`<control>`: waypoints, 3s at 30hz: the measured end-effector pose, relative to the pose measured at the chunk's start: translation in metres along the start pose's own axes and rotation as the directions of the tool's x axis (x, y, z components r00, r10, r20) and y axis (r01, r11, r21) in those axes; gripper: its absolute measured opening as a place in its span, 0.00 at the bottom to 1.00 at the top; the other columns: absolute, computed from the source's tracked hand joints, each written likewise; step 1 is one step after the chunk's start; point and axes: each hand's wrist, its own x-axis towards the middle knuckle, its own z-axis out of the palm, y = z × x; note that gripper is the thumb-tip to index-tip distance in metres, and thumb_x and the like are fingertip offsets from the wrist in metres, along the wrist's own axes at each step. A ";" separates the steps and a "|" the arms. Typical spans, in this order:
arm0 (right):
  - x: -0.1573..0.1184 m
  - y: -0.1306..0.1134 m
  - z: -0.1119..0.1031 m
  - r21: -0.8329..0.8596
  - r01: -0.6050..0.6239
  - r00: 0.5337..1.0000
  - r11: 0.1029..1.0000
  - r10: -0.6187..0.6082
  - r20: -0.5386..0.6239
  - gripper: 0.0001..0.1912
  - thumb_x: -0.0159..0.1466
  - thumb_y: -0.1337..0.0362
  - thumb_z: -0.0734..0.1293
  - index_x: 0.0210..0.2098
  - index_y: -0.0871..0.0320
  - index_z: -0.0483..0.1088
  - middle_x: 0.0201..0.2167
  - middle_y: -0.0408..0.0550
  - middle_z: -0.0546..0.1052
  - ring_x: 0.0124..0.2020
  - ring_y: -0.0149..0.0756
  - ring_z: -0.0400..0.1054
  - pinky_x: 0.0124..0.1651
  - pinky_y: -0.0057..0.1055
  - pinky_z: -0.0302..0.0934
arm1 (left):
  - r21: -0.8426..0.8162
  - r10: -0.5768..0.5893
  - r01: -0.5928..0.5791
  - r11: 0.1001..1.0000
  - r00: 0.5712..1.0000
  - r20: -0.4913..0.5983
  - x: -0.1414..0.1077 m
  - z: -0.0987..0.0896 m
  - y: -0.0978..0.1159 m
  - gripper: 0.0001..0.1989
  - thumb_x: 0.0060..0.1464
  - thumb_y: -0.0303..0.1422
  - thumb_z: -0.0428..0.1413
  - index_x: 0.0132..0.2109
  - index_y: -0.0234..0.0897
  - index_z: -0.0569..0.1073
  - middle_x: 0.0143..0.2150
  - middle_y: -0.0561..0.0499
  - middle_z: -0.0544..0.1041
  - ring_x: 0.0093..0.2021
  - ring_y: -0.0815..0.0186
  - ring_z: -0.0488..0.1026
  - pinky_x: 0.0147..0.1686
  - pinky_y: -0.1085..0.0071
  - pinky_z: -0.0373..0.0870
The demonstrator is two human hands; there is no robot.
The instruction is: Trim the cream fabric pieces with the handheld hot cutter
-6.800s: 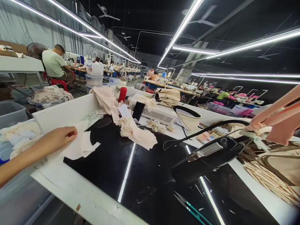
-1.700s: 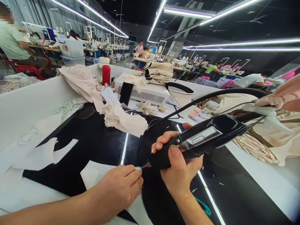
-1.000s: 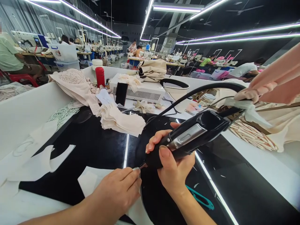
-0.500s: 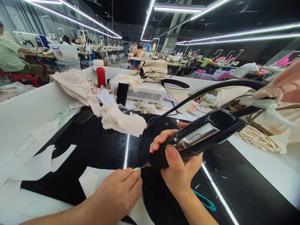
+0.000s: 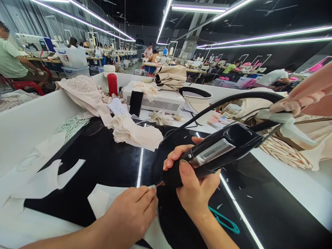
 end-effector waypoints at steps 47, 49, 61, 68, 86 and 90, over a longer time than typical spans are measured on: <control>-0.010 -0.036 -0.017 -0.052 0.004 0.999 0.999 -0.006 -0.036 0.19 0.60 0.59 0.78 0.49 0.51 0.73 0.32 0.41 0.76 0.27 0.34 0.72 0.29 0.34 0.72 | -0.091 -0.079 0.079 0.993 0.997 0.012 0.013 -0.026 -0.041 0.10 0.69 0.22 0.50 0.52 0.29 0.74 0.49 0.46 0.81 0.49 0.60 0.78 0.53 0.62 0.75; -0.015 -0.037 -0.019 -0.021 -0.007 1.000 1.000 0.006 -0.027 0.19 0.61 0.59 0.77 0.50 0.51 0.73 0.32 0.42 0.76 0.27 0.34 0.72 0.30 0.34 0.72 | -0.234 -0.026 0.029 0.972 1.000 0.014 0.014 -0.028 -0.032 0.08 0.70 0.24 0.51 0.51 0.31 0.74 0.45 0.48 0.81 0.46 0.62 0.77 0.50 0.65 0.76; -0.020 -0.030 -0.017 -0.013 -0.003 1.000 1.000 0.003 -0.019 0.19 0.62 0.57 0.77 0.50 0.49 0.72 0.32 0.41 0.76 0.26 0.34 0.72 0.28 0.34 0.72 | -0.336 0.052 -0.019 0.942 0.995 0.090 0.013 -0.027 -0.014 0.15 0.74 0.40 0.49 0.52 0.34 0.74 0.43 0.50 0.79 0.44 0.61 0.75 0.53 0.62 0.71; -0.020 -0.030 -0.017 -0.005 -0.001 1.000 1.000 0.001 -0.009 0.18 0.62 0.58 0.76 0.50 0.50 0.72 0.32 0.41 0.76 0.27 0.33 0.72 0.29 0.32 0.72 | -0.306 0.018 0.017 0.952 0.994 0.112 0.014 -0.030 -0.015 0.17 0.74 0.40 0.49 0.53 0.32 0.74 0.43 0.50 0.78 0.44 0.60 0.74 0.52 0.63 0.70; -0.020 -0.029 -0.016 0.020 0.010 0.999 1.000 -0.010 -0.031 0.19 0.62 0.59 0.77 0.50 0.52 0.72 0.33 0.40 0.77 0.27 0.31 0.73 0.30 0.31 0.73 | -0.302 0.048 0.012 0.953 0.980 0.193 0.008 -0.030 -0.019 0.16 0.66 0.38 0.61 0.55 0.33 0.73 0.45 0.50 0.78 0.44 0.59 0.74 0.49 0.61 0.72; -0.021 -0.031 -0.016 0.026 -0.003 1.000 1.000 0.004 -0.018 0.19 0.62 0.59 0.77 0.50 0.51 0.72 0.33 0.40 0.77 0.27 0.32 0.73 0.29 0.30 0.73 | -0.297 0.050 0.011 0.955 0.979 0.197 0.010 -0.030 -0.018 0.16 0.66 0.38 0.61 0.55 0.33 0.72 0.45 0.50 0.77 0.44 0.59 0.74 0.49 0.61 0.73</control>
